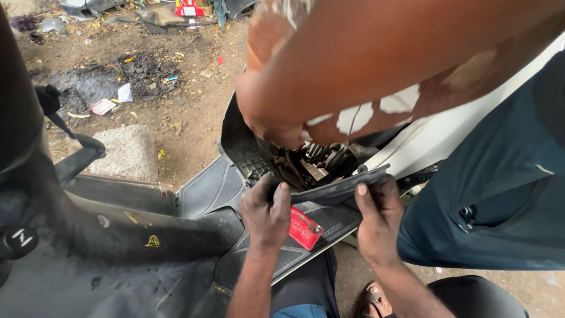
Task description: The person works on a scooter with the seat and inner panels open, handling a red battery in the under-seat compartment. They connect and secure the battery terminals by hand and with a screwdriver, reposition the battery, then turn the handlebar ignition to test the scooter's dashboard lights.
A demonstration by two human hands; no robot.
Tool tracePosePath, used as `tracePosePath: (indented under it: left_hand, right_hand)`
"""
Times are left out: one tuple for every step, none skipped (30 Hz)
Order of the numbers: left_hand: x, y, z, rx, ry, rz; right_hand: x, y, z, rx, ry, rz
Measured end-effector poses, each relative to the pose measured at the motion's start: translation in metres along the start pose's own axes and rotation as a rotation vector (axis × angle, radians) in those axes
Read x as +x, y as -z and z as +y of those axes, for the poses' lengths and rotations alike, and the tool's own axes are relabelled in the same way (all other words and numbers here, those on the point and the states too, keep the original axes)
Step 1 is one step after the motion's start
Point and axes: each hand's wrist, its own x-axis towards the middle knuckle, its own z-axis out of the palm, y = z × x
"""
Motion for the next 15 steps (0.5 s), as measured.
tracePosePath:
  left_hand:
    - [0.011,0.003,0.012,0.07,0.099,-0.124]
    - [0.019,0.006,0.024,0.138,0.199,-0.254]
    - [0.03,0.005,0.032,0.135,0.2,-0.258]
    - [0.042,0.004,0.04,0.191,0.203,-0.394]
    - [0.053,0.004,0.049,0.246,0.205,-0.529]
    - [0.06,-0.003,0.053,0.249,0.198,-0.527]
    - [0.067,-0.01,0.057,0.321,0.178,-0.623]
    - [0.073,-0.018,0.061,0.392,0.159,-0.72]
    - [0.074,-0.026,0.055,0.394,0.154,-0.719]
    - [0.075,-0.036,0.049,0.181,0.157,-0.88]
    - [0.076,-0.046,0.043,-0.039,0.158,-1.034]
    - [0.074,-0.048,0.043,-0.037,0.166,-1.043]
    - [0.073,-0.05,0.042,-0.095,0.188,-1.156]
    - [0.071,-0.053,0.04,-0.157,0.213,-1.269]
    - [0.07,-0.054,0.039,-0.158,0.224,-1.28]
  right_hand:
    - [0.002,0.003,0.004,0.009,-0.01,-0.003]
    - [0.001,0.007,0.008,0.014,-0.022,-0.001]
    - [0.0,0.006,0.005,0.01,-0.022,0.002]
    - [-0.001,0.004,0.003,-0.016,-0.056,-0.008]
    - [-0.002,0.001,-0.001,-0.043,-0.089,-0.019]
    - [-0.003,0.0,-0.001,-0.037,-0.084,-0.018]
    - [-0.003,-0.001,-0.002,-0.051,-0.063,-0.019]
    - [-0.004,-0.002,-0.004,-0.067,-0.043,-0.018]
    - [-0.001,-0.001,-0.007,-0.063,-0.039,-0.017]
    - [0.001,0.0,-0.011,-0.118,-0.052,-0.007]
    - [0.004,0.001,-0.013,-0.174,-0.065,0.003]
    - [0.002,0.006,-0.012,-0.175,-0.075,0.009]
    - [0.0,0.011,-0.01,-0.135,-0.029,0.045]
    - [-0.003,0.016,-0.009,-0.098,0.015,0.082]
    - [-0.016,0.02,0.001,-0.102,0.002,0.088]
